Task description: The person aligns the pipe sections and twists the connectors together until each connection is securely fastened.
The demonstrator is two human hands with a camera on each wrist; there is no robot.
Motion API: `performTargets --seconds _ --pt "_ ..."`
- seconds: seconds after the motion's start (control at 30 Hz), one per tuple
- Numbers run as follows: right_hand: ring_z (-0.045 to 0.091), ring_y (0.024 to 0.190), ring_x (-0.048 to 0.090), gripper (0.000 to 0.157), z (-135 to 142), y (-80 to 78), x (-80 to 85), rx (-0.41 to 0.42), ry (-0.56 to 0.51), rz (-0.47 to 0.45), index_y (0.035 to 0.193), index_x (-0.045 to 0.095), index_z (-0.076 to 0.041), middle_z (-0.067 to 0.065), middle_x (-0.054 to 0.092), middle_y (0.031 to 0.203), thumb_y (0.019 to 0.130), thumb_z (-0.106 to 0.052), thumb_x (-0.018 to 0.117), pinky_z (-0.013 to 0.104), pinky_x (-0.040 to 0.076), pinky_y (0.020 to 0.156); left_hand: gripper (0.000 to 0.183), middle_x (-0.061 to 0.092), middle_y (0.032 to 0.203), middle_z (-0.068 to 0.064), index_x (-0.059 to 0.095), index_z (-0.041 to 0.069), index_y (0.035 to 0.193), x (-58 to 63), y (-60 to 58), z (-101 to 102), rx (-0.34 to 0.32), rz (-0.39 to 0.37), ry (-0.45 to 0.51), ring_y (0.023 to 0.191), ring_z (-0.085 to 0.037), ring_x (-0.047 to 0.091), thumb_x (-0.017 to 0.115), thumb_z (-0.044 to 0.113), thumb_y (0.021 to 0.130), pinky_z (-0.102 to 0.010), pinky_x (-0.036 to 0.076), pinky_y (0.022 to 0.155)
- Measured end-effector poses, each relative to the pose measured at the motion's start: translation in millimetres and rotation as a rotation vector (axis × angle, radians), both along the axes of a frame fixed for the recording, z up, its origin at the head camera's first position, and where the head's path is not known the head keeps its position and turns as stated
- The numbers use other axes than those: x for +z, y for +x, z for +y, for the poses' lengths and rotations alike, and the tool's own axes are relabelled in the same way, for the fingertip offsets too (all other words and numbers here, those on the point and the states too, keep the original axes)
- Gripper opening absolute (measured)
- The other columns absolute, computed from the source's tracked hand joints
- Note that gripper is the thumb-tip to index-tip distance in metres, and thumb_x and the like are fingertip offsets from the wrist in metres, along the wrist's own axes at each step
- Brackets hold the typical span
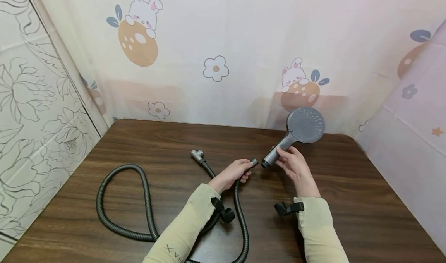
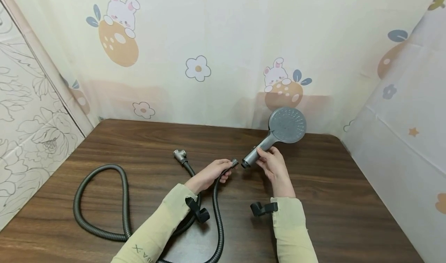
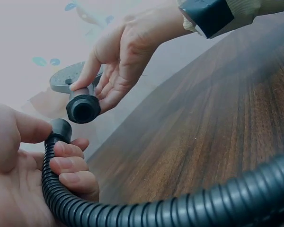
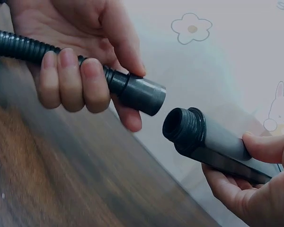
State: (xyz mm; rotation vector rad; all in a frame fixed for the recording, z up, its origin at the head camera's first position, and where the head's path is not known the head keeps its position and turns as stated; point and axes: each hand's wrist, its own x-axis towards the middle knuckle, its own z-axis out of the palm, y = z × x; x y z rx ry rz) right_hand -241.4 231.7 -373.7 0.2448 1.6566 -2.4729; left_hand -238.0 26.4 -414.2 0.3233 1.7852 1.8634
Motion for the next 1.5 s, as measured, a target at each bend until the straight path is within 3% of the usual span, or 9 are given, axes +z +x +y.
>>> performTargets --seconds 0.43,1.13,1.37,1.5 --pt "0.012 0.081 0.061 0.024 -9 -8.6 0.2 -0.091 -0.139 0.016 0.103 0.035 -0.009 0.002 0.062 0.085 0.089 0.002 0.050 0.026 0.050 0.071 0.035 0.045 0.066 -0.002 0.052 -0.008 0.114 -0.1 1.8 1 -0.024 0.029 0.003 0.053 -0.011 0.032 0.042 0.021 0.097 -0.022 0.031 0.050" --pt "0.010 0.077 0.060 0.025 -23 -9.0 5.6 -0.128 -0.074 0.013 0.100 0.034 -0.011 0.000 0.057 0.089 0.088 0.002 0.051 0.026 0.049 0.073 0.035 0.057 0.071 -0.002 0.051 -0.008 0.115 -1.8 1.1 2 0.012 0.045 0.029 0.051 -0.009 0.034 0.043 0.021 0.097 -0.020 0.033 0.050" --pt "0.011 0.081 0.061 0.027 -26 -9.2 4.9 -0.147 -0.054 0.015 0.102 0.034 -0.014 -0.001 0.059 0.090 0.088 0.001 0.052 0.027 0.049 0.072 0.035 0.059 0.076 -0.006 0.049 -0.011 0.116 5.9 3.6 1 0.021 0.026 0.041 0.052 -0.011 0.034 0.044 0.018 0.097 -0.021 0.032 0.052" --pt "0.010 0.079 0.061 0.027 -26 -9.7 4.8 -0.155 -0.056 0.019 0.102 0.034 -0.014 -0.001 0.060 0.087 0.088 0.002 0.051 0.027 0.049 0.071 0.035 0.063 0.078 -0.006 0.051 -0.007 0.115 -0.9 0.3 2 0.040 0.027 0.036 0.052 -0.010 0.035 0.047 0.021 0.095 -0.021 0.032 0.051"
